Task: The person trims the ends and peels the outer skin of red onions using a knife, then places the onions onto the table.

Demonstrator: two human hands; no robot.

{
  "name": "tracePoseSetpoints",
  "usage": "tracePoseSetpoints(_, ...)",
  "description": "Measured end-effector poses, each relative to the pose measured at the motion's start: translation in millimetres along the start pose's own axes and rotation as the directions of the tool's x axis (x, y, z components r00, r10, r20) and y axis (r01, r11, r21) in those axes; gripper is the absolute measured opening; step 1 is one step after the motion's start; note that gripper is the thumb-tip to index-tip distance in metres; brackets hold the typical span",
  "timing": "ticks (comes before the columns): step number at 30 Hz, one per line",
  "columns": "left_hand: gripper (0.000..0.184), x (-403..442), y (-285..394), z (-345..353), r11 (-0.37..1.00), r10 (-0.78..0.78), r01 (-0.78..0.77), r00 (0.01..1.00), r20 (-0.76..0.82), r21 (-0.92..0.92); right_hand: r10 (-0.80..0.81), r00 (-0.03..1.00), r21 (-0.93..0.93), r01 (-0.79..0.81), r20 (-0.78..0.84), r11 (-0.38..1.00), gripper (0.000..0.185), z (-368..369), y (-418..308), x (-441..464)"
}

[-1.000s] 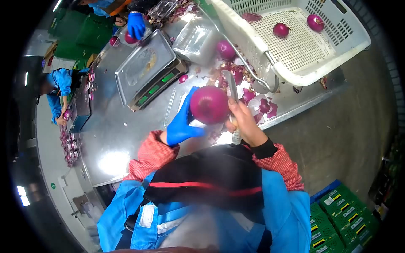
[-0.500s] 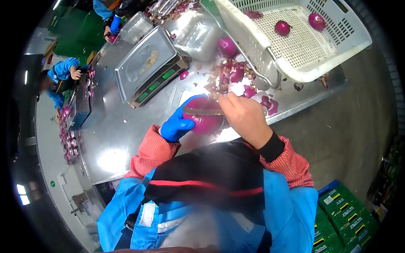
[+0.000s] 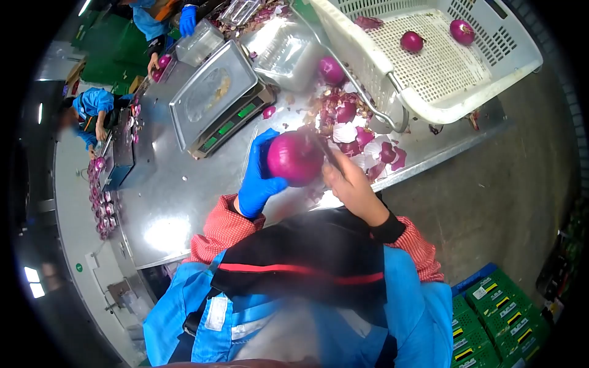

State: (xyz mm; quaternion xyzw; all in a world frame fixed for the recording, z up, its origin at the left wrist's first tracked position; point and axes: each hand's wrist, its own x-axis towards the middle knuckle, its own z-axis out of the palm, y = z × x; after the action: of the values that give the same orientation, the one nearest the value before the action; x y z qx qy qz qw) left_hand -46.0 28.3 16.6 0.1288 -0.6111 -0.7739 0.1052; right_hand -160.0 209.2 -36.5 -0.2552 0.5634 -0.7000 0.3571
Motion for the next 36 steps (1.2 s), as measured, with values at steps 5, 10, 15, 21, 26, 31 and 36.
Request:
tracePoseSetpoints(5,0.081,-1.4,-18.2,3.7,0.955,-0.145,0.146,0.989,0.022,-0.257,0.072,0.997,-0.194,-0.077,-0.033,0.978,0.042,9.7,-14.2,6.6)
tracePoseSetpoints(10,0.082,1.9,-19.8,4.0,1.000,-0.018,0.016,0.996,-0.092,-0.015,-0.328,0.945,-0.892,0.158,0.011,0.424,0.041,11.1,-35.2,0.0)
tracePoseSetpoints(15,0.090,-0.5,-16.8,15.6,0.999,0.018,-0.014,0.992,-0.126,0.033,-0.346,0.938,-0.946,0.077,-0.038,0.314,0.036,13.2,-25.6,2.4)
tracePoseSetpoints(21,0.090,-1.3,-16.3,1.6,0.986,0.083,-0.055,0.981,-0.177,0.156,-0.308,0.940,-0.779,0.083,-0.145,0.622,0.037,4.0,-13.4,-12.3)
tracePoseSetpoints(26,0.099,5.7,-23.1,2.8,0.924,0.094,-0.037,0.987,-0.132,0.380,-0.018,0.989,-0.317,-0.030,-0.148,0.948,0.045,9.8,-25.4,7.7)
tracePoseSetpoints(31,0.097,11.6,-8.5,-20.6,0.739,0.160,-0.032,0.979,-0.129,0.673,-0.164,0.979,-0.484,0.086,-0.121,0.871,0.052,26.2,-15.2,23.5)
tracePoseSetpoints(36,0.088,43.2,36.0,-119.7,0.215,0.338,0.102,0.925,-0.172,0.971,0.060,0.991,-0.405,-0.105,-0.122,0.908,0.030,15.9,-7.7,15.4)
